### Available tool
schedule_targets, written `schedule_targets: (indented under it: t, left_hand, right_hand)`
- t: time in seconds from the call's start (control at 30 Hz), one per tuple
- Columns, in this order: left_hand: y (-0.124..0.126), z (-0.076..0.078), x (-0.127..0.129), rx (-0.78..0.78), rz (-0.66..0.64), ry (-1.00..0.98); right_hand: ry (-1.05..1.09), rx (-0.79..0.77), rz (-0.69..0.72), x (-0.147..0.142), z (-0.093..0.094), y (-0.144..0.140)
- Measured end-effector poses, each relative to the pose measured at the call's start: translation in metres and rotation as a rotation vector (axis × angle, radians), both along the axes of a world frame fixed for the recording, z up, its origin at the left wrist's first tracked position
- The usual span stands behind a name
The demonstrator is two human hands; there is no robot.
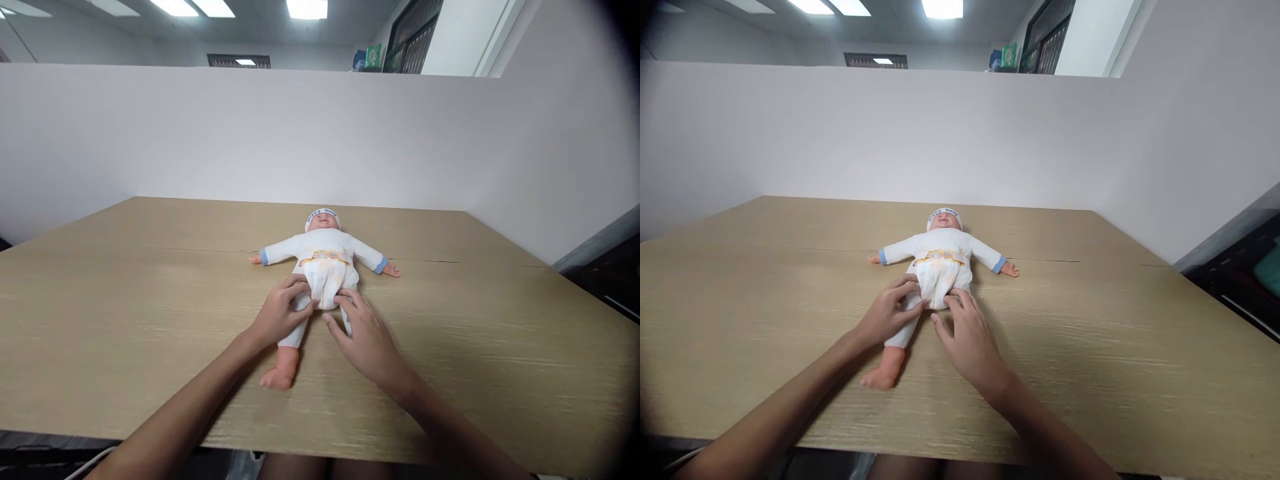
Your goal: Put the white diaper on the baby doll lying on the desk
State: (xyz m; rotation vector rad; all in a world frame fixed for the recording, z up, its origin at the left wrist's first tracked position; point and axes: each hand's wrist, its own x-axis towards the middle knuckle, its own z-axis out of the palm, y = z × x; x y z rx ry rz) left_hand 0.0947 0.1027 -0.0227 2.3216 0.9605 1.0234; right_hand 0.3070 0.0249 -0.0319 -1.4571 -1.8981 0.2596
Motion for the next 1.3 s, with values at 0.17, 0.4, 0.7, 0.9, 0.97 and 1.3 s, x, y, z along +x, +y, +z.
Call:
schedule_targets:
  t: [0.17,0.4,0.7,0.9,0.97,1.3]
  left_hand:
    - [0.002,0.002,0.001,-0.011,-0.033,0.02]
    - [0.0,0.005,0.001,-0.113,-0.01,0.076]
    - [0.008,-0.011,0.003,-0.299,0.019,-0.118]
    - [0.013,-0.018,0.005,-0.477,-0.013,-0.383]
    - [0.013,-0.02,0.005,-0.532,0.046,-0.415]
    - [0.002,-0.003,0.001,-0.532,0.038,-0.204]
  right_hand:
    - [0.006,-0.032,0.025,-0.001,0.001,0.001]
    - [0.051,-0.088,-0.033,0.003,-0.001,0.011]
    - [0.253,-0.106,-0.125,0.005,-0.007,0.022]
    - [0.382,-0.144,-0.152,0.017,0.001,0.025]
    - [0.379,-0.149,-0.166,0.02,0.004,0.024]
    - [0.136,-0.075,-0.101,0.017,0.001,0.022]
